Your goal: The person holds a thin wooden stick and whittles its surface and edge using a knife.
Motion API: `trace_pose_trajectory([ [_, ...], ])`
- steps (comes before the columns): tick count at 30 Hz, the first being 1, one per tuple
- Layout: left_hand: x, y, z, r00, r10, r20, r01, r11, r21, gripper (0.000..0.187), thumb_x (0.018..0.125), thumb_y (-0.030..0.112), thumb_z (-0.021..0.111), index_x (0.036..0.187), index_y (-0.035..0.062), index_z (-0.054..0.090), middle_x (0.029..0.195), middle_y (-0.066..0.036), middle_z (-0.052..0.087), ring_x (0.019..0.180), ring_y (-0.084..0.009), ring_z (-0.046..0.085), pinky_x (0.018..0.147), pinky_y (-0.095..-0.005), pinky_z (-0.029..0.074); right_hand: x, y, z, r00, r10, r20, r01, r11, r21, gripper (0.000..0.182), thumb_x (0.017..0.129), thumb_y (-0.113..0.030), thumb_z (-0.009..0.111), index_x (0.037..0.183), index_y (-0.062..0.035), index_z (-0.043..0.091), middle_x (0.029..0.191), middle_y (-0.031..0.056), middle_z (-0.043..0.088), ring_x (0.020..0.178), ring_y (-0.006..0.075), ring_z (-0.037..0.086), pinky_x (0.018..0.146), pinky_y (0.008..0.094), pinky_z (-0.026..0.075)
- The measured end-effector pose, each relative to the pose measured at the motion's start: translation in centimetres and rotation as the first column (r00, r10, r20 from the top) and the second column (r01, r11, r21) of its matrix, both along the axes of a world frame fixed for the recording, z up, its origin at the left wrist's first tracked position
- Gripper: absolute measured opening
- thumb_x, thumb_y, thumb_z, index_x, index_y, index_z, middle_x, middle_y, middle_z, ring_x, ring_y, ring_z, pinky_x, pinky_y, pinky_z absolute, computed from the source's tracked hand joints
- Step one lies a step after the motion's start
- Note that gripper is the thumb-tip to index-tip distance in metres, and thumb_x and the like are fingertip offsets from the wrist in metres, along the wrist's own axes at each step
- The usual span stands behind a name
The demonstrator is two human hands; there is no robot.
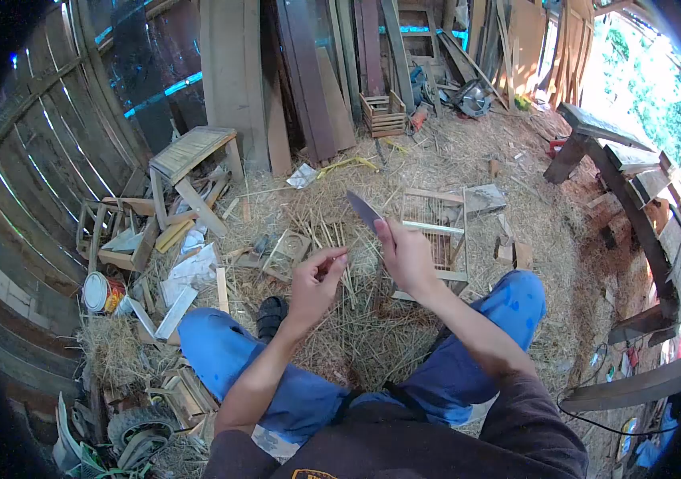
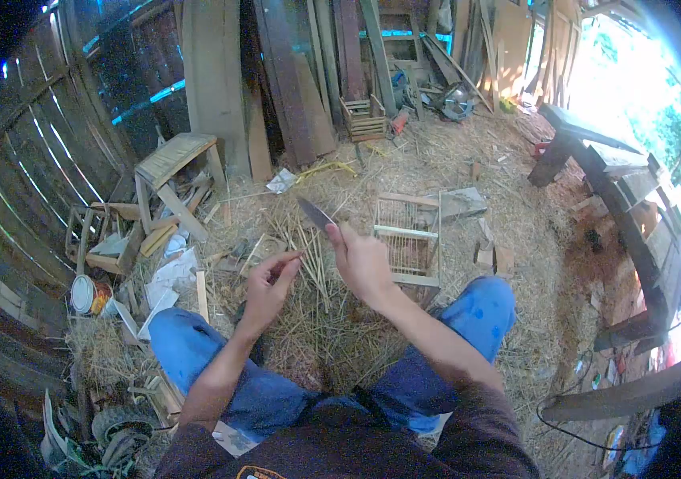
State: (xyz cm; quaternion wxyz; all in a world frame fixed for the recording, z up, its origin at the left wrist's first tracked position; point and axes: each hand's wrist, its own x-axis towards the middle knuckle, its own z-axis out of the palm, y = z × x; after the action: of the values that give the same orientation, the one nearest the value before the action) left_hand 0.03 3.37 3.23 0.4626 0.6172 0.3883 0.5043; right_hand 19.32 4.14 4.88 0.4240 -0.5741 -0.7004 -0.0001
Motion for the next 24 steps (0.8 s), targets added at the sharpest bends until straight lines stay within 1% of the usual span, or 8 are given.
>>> trace_pose_trajectory([
  [7,-0.5,-0.9,1.3,0.998,-0.037,-0.043,0.035,0.998,-0.044,0.025,0.099,0.016,0.066,0.12,0.0037,0.072,0.08,0.008,0.058,0.069,-0.0014,0.043,0.06,-0.0211,0.034,2.4,0.9,1.1,0.986,-0.143,-0.085,0.131,0.981,-0.141,0.037,0.107,-0.033,0.046,0.096,-0.0037,0.067,0.062,0.0213,0.059,0.06,0.0389,0.064,0.054,0.0464,0.047],
  [8,-0.4,-0.9,1.4,0.998,-0.039,-0.045,0.037,0.999,-0.03,0.025,0.099,0.016,0.066,0.12,0.0038,0.072,0.079,0.008,0.057,0.068,-0.0015,0.043,0.06,-0.0213,0.033,1.8,0.5,0.2,0.999,0.025,0.042,-0.028,0.996,0.086,0.03,0.106,-0.026,0.048,0.096,-0.0051,0.066,0.058,0.0194,0.059,0.053,0.04,0.062,0.05,0.0499,0.049],
  [11,-1.0,-0.7,1.4,0.999,-0.036,-0.037,0.033,0.998,-0.062,0.026,0.099,0.017,0.066,0.12,0.0025,0.071,0.083,0.006,0.062,0.072,-0.002,0.049,0.064,-0.0204,0.038,0.8,0.2,0.6,0.997,-0.035,0.07,0.036,0.999,-0.008,0.025,0.105,-0.024,0.05,0.103,-0.0076,0.069,0.059,0.0204,0.06,0.053,0.0404,0.062,0.051,0.0504,0.049],
  [15,-0.6,-0.7,0.9,0.999,-0.048,-0.014,0.047,0.998,-0.043,0.025,0.099,0.016,0.066,0.119,0.0014,0.071,0.092,0.003,0.068,0.081,-0.0038,0.057,0.074,-0.0201,0.044,1.7,0.1,3.5,0.98,-0.113,-0.162,0.073,0.97,-0.233,0.03,0.106,-0.028,0.049,0.098,-0.0056,0.066,0.063,0.0235,0.06,0.06,0.042,0.064,0.055,0.0509,0.049],
  [17,-0.3,-0.6,0.5,0.999,-0.054,-0.006,0.053,0.998,-0.045,0.024,0.099,0.015,0.066,0.118,0.0009,0.071,0.096,0.001,0.07,0.086,-0.0048,0.06,0.078,-0.0204,0.046,0.4,-0.8,1.6,0.999,-0.015,-0.029,0.012,0.996,-0.094,0.034,0.107,-0.03,0.046,0.094,-0.0037,0.064,0.06,0.0206,0.059,0.054,0.038,0.063,0.051,0.0485,0.047],
  [20,0.0,0.0,0.1,0.998,-0.045,0.053,0.046,0.999,-0.009,0.026,0.099,0.014,0.065,0.121,0.0009,0.07,0.085,0.005,0.065,0.072,-0.0014,0.05,0.063,-0.0205,0.04,0.2,-0.1,1.8,0.999,-0.021,-0.05,0.018,0.998,-0.053,0.034,0.107,-0.031,0.046,0.094,-0.0046,0.064,0.062,0.0208,0.061,0.058,0.041,0.064,0.054,0.0507,0.049],
  [22,-0.4,-0.2,0.9,0.999,-0.051,0.005,0.051,0.998,-0.047,0.025,0.099,0.015,0.065,0.12,0.0006,0.07,0.084,0.005,0.064,0.072,-0.0016,0.05,0.063,-0.0211,0.04,1.3,0.9,3.3,0.986,-0.103,-0.131,0.08,0.982,-0.171,0.025,0.104,-0.028,0.052,0.098,-0.0086,0.067,0.064,0.021,0.062,0.062,0.043,0.065,0.056,0.0527,0.05],
  [24,0.0,-0.5,0.9,0.999,-0.05,-0.015,0.049,0.997,-0.057,0.025,0.1,0.016,0.065,0.118,0.0,0.071,0.084,0.006,0.064,0.072,-0.0018,0.05,0.063,-0.0215,0.04,0.9,0.1,1.7,0.999,-0.054,-0.006,0.053,0.993,-0.107,0.021,0.103,-0.026,0.054,0.101,-0.0105,0.068,0.064,0.0211,0.062,0.062,0.0426,0.065,0.056,0.052,0.05],
])
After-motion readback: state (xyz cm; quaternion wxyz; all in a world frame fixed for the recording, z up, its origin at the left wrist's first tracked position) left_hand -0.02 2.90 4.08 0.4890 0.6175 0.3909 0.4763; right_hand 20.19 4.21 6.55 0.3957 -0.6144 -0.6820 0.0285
